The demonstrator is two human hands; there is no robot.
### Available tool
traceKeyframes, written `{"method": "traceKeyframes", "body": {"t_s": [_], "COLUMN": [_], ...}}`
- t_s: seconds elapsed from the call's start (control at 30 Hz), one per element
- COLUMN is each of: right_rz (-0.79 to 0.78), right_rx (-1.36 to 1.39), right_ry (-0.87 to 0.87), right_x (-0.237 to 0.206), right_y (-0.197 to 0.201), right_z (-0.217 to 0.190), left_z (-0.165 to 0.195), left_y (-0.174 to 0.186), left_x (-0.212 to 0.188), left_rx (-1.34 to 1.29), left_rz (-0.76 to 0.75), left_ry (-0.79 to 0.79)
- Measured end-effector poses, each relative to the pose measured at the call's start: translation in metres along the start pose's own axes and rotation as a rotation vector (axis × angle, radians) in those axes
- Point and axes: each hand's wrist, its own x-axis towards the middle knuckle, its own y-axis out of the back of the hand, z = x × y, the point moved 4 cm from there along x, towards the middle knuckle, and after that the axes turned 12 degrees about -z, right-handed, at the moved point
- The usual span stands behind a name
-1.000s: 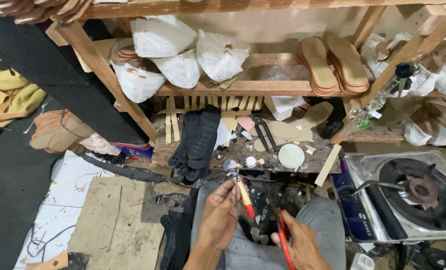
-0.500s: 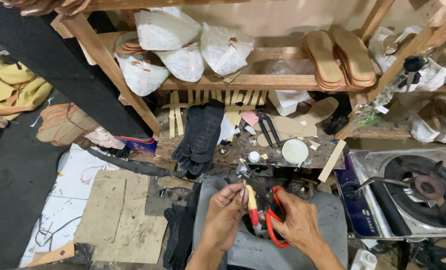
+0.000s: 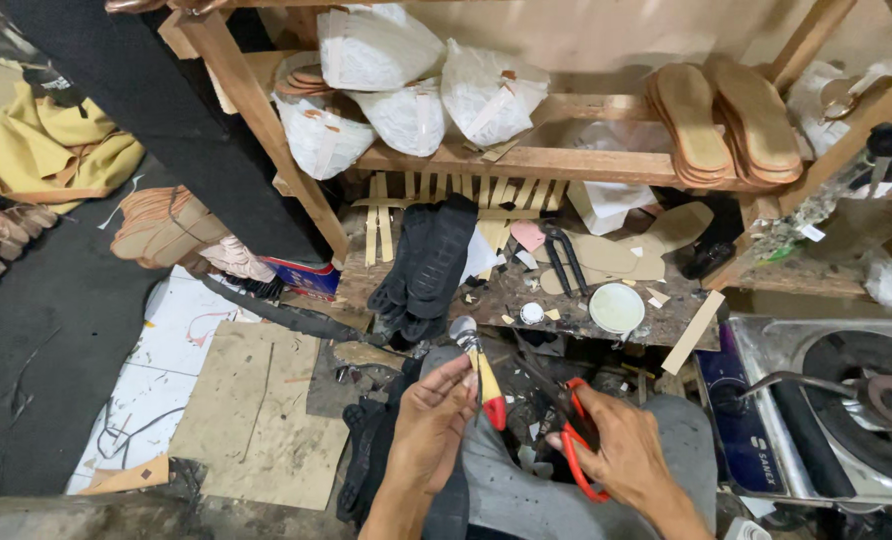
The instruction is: The person sits at a cluttered workbench and applies wax to the soles of black shoes, dipping a small applicator into a tin and rubbing it over the sole surface. They use scissors to trim a small piece, then continue rubbing wax across the soles of several shoes one at a time.
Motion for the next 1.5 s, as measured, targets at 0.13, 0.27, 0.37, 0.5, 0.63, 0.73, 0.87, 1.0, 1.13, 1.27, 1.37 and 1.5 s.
{"method": "traceKeyframes", "body": {"t_s": [0.13,0.27,0.37,0.5,0.63,0.73,0.87,1.0,1.13,1.27,1.37,1.5], "right_rz": [0.075,-0.011,0.109,0.097,0.081,0.065,0.178,0.316,0.309,0.344,0.371,0.366], "right_rx": [-0.019,0.031,-0.049,-0.096,-0.042,0.199,0.047,-0.228,-0.377,-0.448,-0.483,-0.558], "right_ry": [0.183,0.087,0.158,0.143,0.113,-0.014,-0.031,0.105,0.135,0.168,0.251,0.275], "right_x": [-0.002,0.007,0.012,0.016,0.016,0.013,0.008,0.004,0.01,0.017,0.019,0.019], "right_y": [0.006,0.0,0.001,-0.009,-0.018,-0.02,-0.01,0.006,0.019,0.033,0.038,0.036], "right_z": [-0.016,-0.021,-0.025,-0.017,-0.001,0.013,0.009,-0.015,-0.032,-0.04,-0.043,-0.038], "left_z": [0.003,-0.007,-0.012,-0.009,-0.006,-0.004,-0.002,-0.006,-0.011,-0.008,-0.002,0.005], "left_y": [-0.005,-0.013,-0.013,-0.008,-0.011,-0.015,-0.017,-0.021,-0.027,-0.032,-0.034,-0.035], "left_x": [-0.004,-0.007,-0.009,-0.01,-0.01,-0.009,-0.01,-0.01,-0.013,-0.018,-0.02,-0.019], "left_rx": [0.112,0.159,0.142,0.16,0.109,0.064,0.155,0.188,0.161,0.196,0.228,0.25], "left_rz": [0.058,0.03,0.031,0.073,0.051,0.059,0.109,0.099,0.047,0.032,0.037,0.02], "left_ry": [0.017,0.022,0.08,0.106,0.083,0.038,-0.031,-0.028,0.006,0.039,0.046,0.061]}}
